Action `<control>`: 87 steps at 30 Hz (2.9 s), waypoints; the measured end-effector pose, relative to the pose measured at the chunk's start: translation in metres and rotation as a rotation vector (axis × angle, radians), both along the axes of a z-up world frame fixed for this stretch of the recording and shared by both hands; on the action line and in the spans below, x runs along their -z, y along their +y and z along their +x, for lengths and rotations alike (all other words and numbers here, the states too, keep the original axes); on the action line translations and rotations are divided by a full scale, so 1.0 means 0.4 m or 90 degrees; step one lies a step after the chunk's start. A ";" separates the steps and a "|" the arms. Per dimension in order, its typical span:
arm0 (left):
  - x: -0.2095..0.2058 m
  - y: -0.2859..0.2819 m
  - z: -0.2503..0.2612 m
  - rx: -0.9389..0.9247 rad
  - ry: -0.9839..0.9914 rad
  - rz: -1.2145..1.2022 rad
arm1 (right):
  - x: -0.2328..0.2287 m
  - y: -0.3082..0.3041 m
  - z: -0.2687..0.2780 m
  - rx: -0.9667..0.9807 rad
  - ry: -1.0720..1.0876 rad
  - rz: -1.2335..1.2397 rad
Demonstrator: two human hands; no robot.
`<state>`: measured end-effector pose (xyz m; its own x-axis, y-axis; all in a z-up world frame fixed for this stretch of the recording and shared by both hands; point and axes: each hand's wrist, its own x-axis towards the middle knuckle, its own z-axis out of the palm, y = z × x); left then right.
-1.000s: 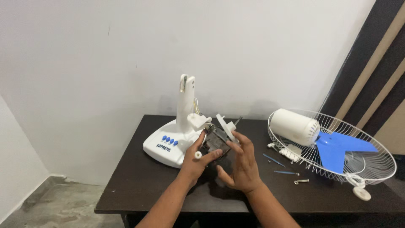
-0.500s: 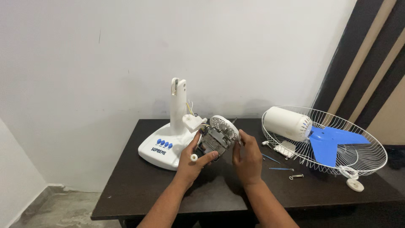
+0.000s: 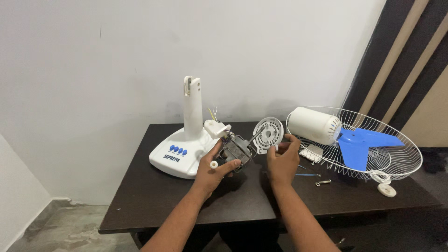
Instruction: The person sits on the floor and works on a disassembled electric fan motor. They use a small blue tool to manipulate internal components and wires, repeatedly adjusting and inspecting the motor housing.
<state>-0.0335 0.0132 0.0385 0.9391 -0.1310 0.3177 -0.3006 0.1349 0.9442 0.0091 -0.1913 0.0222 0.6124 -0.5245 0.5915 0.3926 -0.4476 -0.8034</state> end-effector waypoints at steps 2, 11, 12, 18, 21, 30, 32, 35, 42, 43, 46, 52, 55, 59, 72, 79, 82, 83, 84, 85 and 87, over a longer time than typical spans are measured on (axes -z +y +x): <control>-0.003 -0.002 0.003 -0.005 0.040 -0.004 | 0.012 -0.016 0.020 -0.003 0.075 -0.008; 0.010 -0.003 0.013 0.006 0.063 -0.040 | 0.082 -0.048 0.082 -0.029 0.084 -0.105; 0.011 -0.003 0.014 0.002 0.062 -0.038 | 0.081 -0.047 0.078 -0.021 0.072 -0.125; 0.015 -0.004 0.020 0.001 0.115 -0.090 | 0.036 -0.009 0.012 0.076 -0.160 -0.255; 0.019 -0.003 0.022 0.015 0.094 -0.110 | 0.008 0.026 -0.022 -0.145 -0.019 -0.130; 0.039 -0.005 0.030 0.087 0.048 -0.029 | 0.009 0.040 -0.036 -0.306 -0.054 -0.316; 0.047 -0.006 0.035 0.052 -0.013 0.025 | 0.016 0.038 -0.028 -0.310 -0.064 -0.309; 0.071 -0.013 0.047 0.018 -0.017 0.067 | 0.027 0.032 -0.022 -0.303 -0.056 -0.326; 0.114 -0.001 0.094 -0.122 -0.236 0.290 | 0.028 0.028 -0.019 -0.295 -0.039 -0.342; 0.117 -0.001 0.096 -0.124 -0.221 0.297 | 0.027 0.028 -0.019 -0.295 -0.028 -0.334; 0.116 -0.004 0.095 -0.138 -0.203 0.316 | 0.028 0.028 -0.016 -0.295 0.012 -0.313; 0.103 -0.008 0.079 -0.170 -0.168 0.366 | 0.029 0.027 -0.007 -0.278 0.078 -0.303; 0.095 -0.006 0.075 -0.201 -0.186 0.382 | 0.026 0.027 -0.006 -0.274 0.098 -0.300; 0.081 0.004 0.071 -0.208 -0.158 0.353 | 0.019 0.034 -0.017 -0.278 0.107 -0.315; 0.073 0.028 0.077 -0.189 -0.058 0.320 | 0.006 0.018 -0.062 -0.163 0.092 -0.277; 0.080 0.033 0.087 -0.187 -0.088 0.328 | 0.058 -0.096 -0.045 0.128 0.072 -0.333; 0.082 0.036 0.083 -0.182 -0.126 0.312 | 0.087 -0.144 -0.042 0.162 0.102 -0.360; 0.081 0.035 0.081 -0.176 -0.113 0.295 | 0.092 -0.161 -0.039 0.165 0.117 -0.382; 0.079 0.029 0.081 -0.172 -0.099 0.276 | 0.092 -0.180 -0.034 0.168 0.130 -0.407; 0.076 0.020 0.082 -0.171 -0.114 0.286 | 0.089 -0.205 -0.032 0.174 0.152 -0.409; 0.072 0.029 0.076 -0.178 -0.139 0.317 | 0.093 -0.226 -0.029 0.174 0.201 -0.406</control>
<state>-0.0031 0.0249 0.0095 0.8794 -0.0720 0.4707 -0.4550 -0.4188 0.7859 -0.0024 -0.2817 -0.0150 0.6998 -0.2972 0.6496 -0.0045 -0.9111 -0.4121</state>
